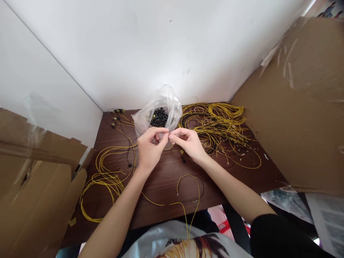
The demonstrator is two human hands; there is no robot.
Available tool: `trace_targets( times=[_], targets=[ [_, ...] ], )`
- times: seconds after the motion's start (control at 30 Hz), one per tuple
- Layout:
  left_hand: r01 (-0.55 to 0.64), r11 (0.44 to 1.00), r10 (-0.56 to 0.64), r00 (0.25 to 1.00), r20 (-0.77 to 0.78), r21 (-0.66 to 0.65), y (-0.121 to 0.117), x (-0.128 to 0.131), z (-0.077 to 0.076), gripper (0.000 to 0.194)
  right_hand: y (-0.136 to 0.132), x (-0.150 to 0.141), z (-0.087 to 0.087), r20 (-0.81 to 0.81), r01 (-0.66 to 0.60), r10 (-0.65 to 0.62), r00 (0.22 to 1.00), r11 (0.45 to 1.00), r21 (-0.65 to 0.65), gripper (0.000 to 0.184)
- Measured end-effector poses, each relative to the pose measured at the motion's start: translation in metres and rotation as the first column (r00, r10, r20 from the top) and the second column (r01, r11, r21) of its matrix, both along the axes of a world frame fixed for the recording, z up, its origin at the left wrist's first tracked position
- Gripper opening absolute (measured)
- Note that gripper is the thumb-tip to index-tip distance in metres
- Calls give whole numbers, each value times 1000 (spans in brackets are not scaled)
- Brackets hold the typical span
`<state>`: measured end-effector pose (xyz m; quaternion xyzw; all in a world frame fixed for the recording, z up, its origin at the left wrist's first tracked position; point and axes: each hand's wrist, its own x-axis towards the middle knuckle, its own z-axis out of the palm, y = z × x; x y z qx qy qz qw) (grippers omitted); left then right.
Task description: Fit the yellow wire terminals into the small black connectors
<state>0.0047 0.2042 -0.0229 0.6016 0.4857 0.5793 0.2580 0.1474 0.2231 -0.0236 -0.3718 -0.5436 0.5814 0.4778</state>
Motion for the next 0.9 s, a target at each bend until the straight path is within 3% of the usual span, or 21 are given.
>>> trace_targets(
  times=[0.43, 0.7, 0.9],
  targets=[
    [3, 1000, -3, 1000, 14, -15, 0, 1, 0, 10, 0, 1, 1, 40, 39, -40, 998, 999, 9, 26],
    [8, 997, 2, 991, 133, -73, 1, 2, 1, 12, 1, 0, -1, -11, 44, -45, 999, 998, -44, 25],
    [-53, 994, 65, 989, 130, -93, 1, 3, 1, 14, 1, 1, -1, 8, 43, -42, 999, 997, -59, 25]
  ],
)
